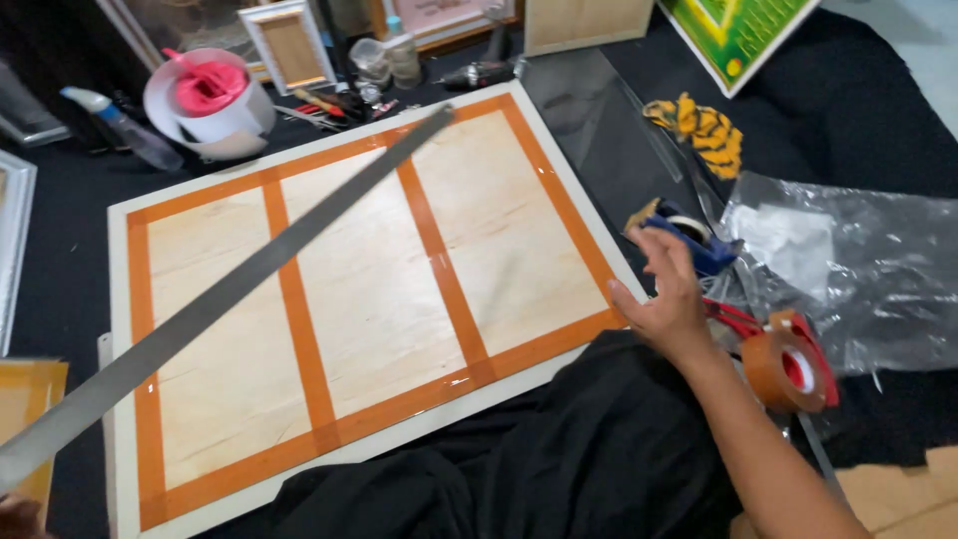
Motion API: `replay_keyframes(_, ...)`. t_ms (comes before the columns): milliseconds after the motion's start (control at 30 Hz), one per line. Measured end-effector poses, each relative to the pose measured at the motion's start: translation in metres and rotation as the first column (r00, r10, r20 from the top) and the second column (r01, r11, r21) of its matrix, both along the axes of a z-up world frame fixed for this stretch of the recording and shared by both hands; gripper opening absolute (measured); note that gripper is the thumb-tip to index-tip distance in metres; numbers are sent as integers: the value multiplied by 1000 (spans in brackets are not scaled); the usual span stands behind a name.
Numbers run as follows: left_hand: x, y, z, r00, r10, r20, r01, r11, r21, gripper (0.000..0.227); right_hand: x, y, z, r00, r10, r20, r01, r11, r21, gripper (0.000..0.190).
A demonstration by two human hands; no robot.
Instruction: The person marks a wooden board with a ruler and pencil, then selects screws from a container and uses a cordless drill to fasten them into the board. The work is performed on a table in a workshop setting.
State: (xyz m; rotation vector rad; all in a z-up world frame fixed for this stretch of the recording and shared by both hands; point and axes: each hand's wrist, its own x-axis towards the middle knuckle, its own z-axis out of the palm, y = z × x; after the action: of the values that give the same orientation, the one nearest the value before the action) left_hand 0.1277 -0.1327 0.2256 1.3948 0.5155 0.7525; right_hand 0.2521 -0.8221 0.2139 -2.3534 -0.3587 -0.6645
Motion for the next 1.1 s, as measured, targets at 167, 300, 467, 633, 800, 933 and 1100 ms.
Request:
replay_keyframes(167, 84, -202, 90, 980, -197, -6, 192, 961, -198, 18, -37, -61, 38, 978, -207, -18, 194, 941, -277, 108)
replay_keyframes(300, 148, -314, 102, 936, -353, -21, 316, 862, -397, 11, -65, -100, 38, 957, -284, -51, 233, 864, -446, 109)
replay_keyframes(467, 210, -414, 90, 830, -541, -134, 402, 747, -529, 14, -89, -148, 7, 963, -266, -37, 218, 855, -471, 80)
replay_keyframes(633, 252, -470, 62, 800, -600, -18, 556, 752, -354, 26, -103, -143, -12, 860, -70, -506, 195, 960, 200, 52)
replay_keyframes(800, 269, -520, 33, 726, -682, -91, 654, 725, -214, 24, -99, -119, -81, 727, 134, -674, 328, 794, 512, 35)
replay_keyframes(933, 258, -558, -11, 555, -811, -186, 772, 586, -247, 37, -65, -102, -100, 689, 115, -716, 394, 769, 503, 39)
replay_keyframes(1100, 231, -581, -60, 465, -761, -453, 744, 613, -266, 56, -74, -88, -147, 735, 121, -667, 387, 734, 559, 28)
